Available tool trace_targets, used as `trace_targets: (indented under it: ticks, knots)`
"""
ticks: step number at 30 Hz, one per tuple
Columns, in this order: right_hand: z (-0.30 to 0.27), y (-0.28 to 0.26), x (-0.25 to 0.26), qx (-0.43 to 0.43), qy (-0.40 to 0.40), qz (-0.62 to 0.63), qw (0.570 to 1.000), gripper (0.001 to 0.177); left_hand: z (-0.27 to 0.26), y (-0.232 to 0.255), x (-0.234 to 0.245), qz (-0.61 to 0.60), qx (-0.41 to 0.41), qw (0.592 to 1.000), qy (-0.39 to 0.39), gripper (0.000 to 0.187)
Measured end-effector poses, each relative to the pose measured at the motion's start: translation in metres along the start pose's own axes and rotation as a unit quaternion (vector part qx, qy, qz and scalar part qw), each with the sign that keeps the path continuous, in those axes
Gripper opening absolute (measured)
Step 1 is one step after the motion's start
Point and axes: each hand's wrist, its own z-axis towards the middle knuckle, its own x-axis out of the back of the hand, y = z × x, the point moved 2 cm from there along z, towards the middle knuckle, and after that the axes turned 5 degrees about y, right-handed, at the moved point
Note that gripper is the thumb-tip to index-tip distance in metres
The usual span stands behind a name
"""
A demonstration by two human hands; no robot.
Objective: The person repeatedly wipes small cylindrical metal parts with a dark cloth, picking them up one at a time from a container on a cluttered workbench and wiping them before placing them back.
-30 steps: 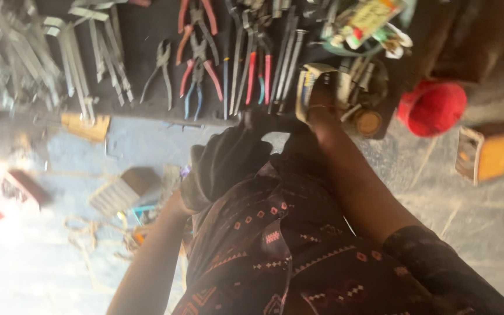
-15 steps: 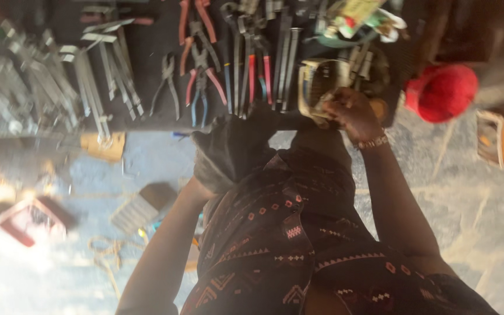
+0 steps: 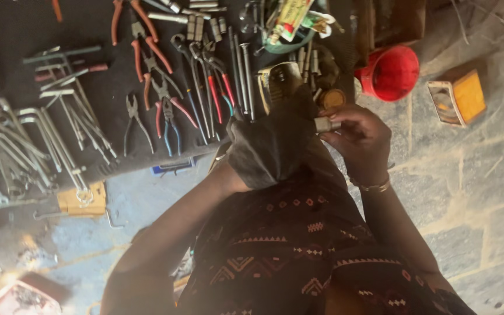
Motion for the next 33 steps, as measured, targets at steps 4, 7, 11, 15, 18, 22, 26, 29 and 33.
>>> trace_targets:
  ticks: [4,7,11,15,18,22,26,29,33]
  knots:
    - [-0.003,-0.016,0.008,0.080,0.022,-0.196,0.977,0.033,0.006,-0.017,-0.009,-0.154,0.068,0.986,-0.015,0.018]
    - [0.000,-0.011,0.011,0.045,-0.014,-0.221,0.974,0.030,0.013,-0.021,-0.007,-0.209,0.072,0.975,-0.027,0.011]
    - [0.002,0.009,0.009,-0.044,-0.074,-0.117,0.989,0.033,0.012,-0.015,0.011,-0.104,0.085,0.989,-0.056,0.015]
    - [-0.004,0.027,-0.005,-0.253,-0.122,0.216,0.935,0.042,0.020,-0.006,0.012,-0.139,0.010,0.990,0.003,0.018]
    - [0.001,0.033,-0.013,-0.282,-0.119,0.149,0.940,0.038,0.031,-0.009,0.006,-0.315,0.032,0.945,0.078,0.017]
    - [0.021,0.034,-0.021,-0.250,-0.103,0.054,0.961,0.041,0.037,-0.009,0.012,-0.437,0.017,0.893,0.104,0.040]
    - [0.043,0.020,-0.032,-0.046,-0.134,-0.107,0.984,0.044,0.038,0.001,0.038,-0.138,-0.017,0.978,0.155,0.018]
    - [0.045,0.002,-0.034,0.071,-0.100,-0.186,0.975,0.037,0.040,0.010,0.046,0.018,-0.038,0.987,0.155,0.013]
    - [0.039,-0.012,-0.035,0.024,-0.058,-0.120,0.991,0.037,0.044,0.015,0.044,0.041,-0.014,0.983,0.179,0.006]
